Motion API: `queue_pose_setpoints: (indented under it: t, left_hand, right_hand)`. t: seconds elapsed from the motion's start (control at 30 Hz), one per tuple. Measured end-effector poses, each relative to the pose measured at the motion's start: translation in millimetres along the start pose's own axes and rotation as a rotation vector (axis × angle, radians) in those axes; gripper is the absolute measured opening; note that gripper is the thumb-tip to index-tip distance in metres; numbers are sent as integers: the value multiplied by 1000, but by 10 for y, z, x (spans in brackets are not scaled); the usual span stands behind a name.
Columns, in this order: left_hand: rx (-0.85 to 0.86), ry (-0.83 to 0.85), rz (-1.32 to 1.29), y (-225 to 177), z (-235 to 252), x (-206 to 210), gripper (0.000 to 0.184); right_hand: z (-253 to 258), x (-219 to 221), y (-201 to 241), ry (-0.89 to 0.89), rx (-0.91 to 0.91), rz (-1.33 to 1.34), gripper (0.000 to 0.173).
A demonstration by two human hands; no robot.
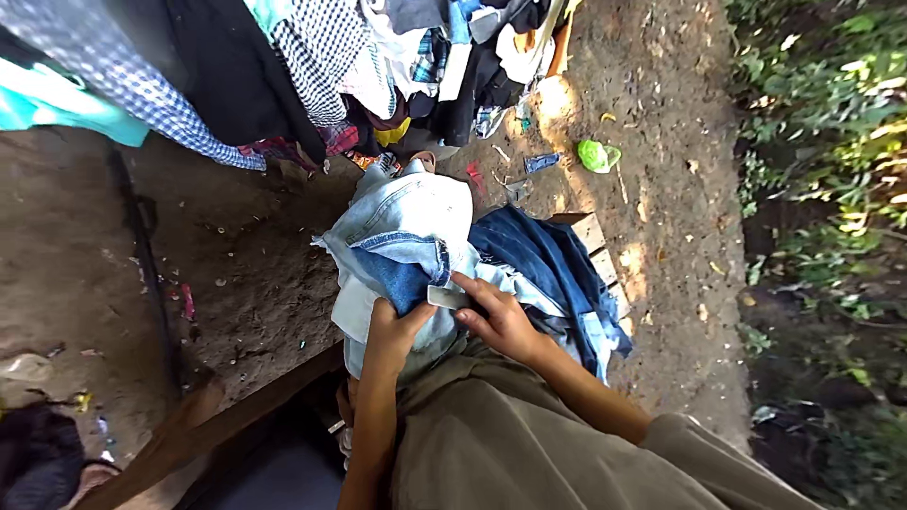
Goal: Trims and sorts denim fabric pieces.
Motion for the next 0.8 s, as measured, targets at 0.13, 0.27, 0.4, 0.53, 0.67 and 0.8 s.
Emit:
queue_pose_setpoints:
  t: [0.13,0.27,0.4,0.53,0.67,0.8]
  left_hand:
    - [5,-23,2,-18,-15,-22,25]
    - [37,8,76,11,-20,-49,28]
    - [55,-14,96,-16,-20,-34,24]
    - [72,0,139,11,-16,-77,24]
    - [39,-11,105,4,-21,-68,28]
    - [30,-33,73,-20,-36,-43,27]
  right_hand:
    - [17,3,-34,14,-60,-6,49]
    - [83,61,-51,-40,-112,-38,43]
    - [207,152,24,-99,-18,151,38]
    - [293,106,83,-1,325,922,22]
    - [306,-21,17,330,648,1394,16]
    - [236,-72,68,228,417,1050,35]
Point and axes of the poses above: each hand's wrist, its own z-axis towards the middle knuckle, its own x-axis out of the palm, y = z × x, the point moved 2 cm from there along z, towards the middle knuckle, and after that the axes turned 2 degrees about -x, right-handed, at the moved point
